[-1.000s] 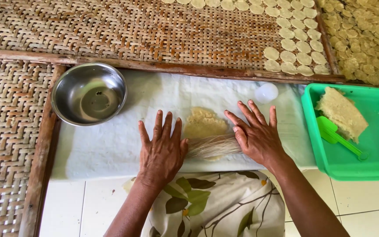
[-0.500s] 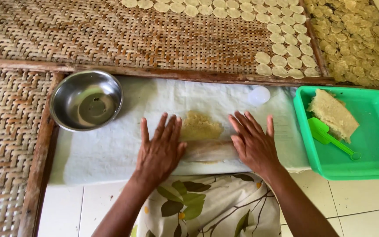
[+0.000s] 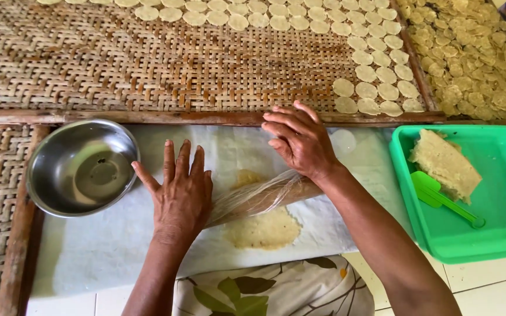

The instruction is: Rolling out dough and cutting small circular shapes using a plastic cap.

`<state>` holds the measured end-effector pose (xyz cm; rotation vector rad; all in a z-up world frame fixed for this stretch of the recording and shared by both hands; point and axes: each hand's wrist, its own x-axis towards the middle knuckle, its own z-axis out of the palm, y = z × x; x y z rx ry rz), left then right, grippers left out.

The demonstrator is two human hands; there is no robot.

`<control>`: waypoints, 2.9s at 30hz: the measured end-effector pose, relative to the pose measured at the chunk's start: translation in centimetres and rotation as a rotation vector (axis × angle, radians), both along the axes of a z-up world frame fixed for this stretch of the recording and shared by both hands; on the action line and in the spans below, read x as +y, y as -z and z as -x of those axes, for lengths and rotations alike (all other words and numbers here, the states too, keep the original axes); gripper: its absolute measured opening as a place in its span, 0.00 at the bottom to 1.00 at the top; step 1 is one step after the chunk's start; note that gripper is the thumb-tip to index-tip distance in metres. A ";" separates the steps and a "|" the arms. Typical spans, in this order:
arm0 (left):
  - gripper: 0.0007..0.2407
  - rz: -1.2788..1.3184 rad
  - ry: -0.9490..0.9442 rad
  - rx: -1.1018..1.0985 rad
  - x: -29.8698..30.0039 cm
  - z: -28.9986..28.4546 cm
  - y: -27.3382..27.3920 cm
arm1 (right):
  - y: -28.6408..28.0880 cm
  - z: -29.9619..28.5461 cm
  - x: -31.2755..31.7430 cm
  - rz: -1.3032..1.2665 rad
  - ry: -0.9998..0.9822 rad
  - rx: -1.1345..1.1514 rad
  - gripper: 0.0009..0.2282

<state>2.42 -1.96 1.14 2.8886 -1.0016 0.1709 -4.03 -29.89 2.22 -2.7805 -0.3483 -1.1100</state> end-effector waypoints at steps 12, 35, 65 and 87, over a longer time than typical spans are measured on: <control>0.33 -0.010 0.318 0.252 3.0 5.4 -2.6 | 1.2 11.3 4.5 -0.160 -0.046 0.151 0.11; 0.25 0.266 0.170 0.232 5.2 3.1 -5.4 | -1.2 12.0 9.0 -0.300 0.118 0.674 0.06; 0.27 -0.024 0.250 0.205 0.6 0.5 -3.1 | -1.2 9.9 4.5 -0.056 0.303 0.802 0.21; 0.26 -0.091 0.215 0.235 3.0 4.8 -2.9 | -0.2 12.9 7.2 0.025 0.468 0.742 0.22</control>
